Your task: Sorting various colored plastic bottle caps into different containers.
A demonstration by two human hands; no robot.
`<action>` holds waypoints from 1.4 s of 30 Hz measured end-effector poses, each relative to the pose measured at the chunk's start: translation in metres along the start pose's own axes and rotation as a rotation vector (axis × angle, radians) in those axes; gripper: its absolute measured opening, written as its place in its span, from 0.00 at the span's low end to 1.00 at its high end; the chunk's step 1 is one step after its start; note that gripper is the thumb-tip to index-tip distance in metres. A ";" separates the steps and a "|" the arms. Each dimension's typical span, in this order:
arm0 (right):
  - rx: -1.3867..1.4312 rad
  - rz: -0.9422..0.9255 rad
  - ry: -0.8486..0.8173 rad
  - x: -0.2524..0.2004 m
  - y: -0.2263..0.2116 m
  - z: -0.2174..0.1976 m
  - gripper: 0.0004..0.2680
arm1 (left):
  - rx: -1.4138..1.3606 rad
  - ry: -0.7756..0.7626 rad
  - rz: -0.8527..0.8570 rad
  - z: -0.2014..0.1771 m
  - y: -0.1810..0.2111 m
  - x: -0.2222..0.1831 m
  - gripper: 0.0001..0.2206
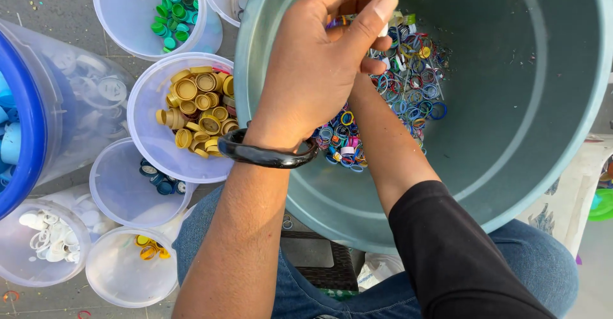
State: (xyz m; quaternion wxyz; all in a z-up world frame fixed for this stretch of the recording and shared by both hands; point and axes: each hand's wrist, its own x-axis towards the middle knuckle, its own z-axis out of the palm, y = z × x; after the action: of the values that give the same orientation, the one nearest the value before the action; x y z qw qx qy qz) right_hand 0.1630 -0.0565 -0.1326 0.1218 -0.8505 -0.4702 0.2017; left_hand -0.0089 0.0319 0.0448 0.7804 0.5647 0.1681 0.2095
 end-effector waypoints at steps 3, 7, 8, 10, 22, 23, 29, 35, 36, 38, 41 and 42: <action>0.058 -0.028 0.029 -0.005 0.005 -0.002 0.09 | 0.079 -0.026 0.017 0.001 -0.001 0.001 0.15; 0.131 -0.072 0.073 -0.023 0.014 -0.009 0.08 | 0.256 -0.047 0.158 -0.002 -0.006 0.003 0.13; 0.128 -0.064 0.071 -0.031 0.017 -0.012 0.08 | 0.249 -0.051 0.155 -0.003 -0.009 0.001 0.13; 0.175 -0.085 0.107 -0.047 0.025 -0.019 0.08 | 0.481 -0.095 0.280 -0.001 -0.015 -0.001 0.12; 1.218 0.073 0.461 -0.202 -0.024 -0.110 0.09 | 0.387 -0.382 0.196 0.047 -0.035 -0.014 0.11; 1.222 0.099 0.461 -0.204 -0.022 -0.109 0.09 | 0.378 -0.393 0.175 0.048 -0.037 -0.017 0.11; 1.399 0.072 0.495 -0.195 -0.026 -0.122 0.10 | 0.308 -0.362 0.247 0.051 -0.021 -0.010 0.11; 1.538 0.123 0.345 -0.199 -0.026 -0.124 0.13 | 0.448 -0.213 -0.012 0.064 -0.038 -0.012 0.12; 1.399 0.182 0.340 -0.204 -0.025 -0.130 0.14 | 0.377 -0.225 -0.004 0.068 -0.047 -0.010 0.12; 1.396 0.149 0.312 -0.186 -0.044 -0.119 0.14 | 0.462 -0.202 0.001 0.045 -0.045 -0.009 0.13; 1.203 0.213 0.290 -0.183 -0.051 -0.109 0.15 | 0.352 -0.217 -0.019 0.043 -0.034 -0.021 0.14; 1.168 0.151 0.400 -0.185 -0.045 -0.106 0.13 | 0.362 -0.221 0.016 0.047 -0.029 -0.024 0.14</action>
State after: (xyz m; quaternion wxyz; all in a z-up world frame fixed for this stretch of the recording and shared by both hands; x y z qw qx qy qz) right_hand 0.0897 -0.1921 0.0223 0.6381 -0.6957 -0.1889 0.2704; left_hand -0.0020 -0.0266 0.0324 0.6784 0.7163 0.1121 0.1190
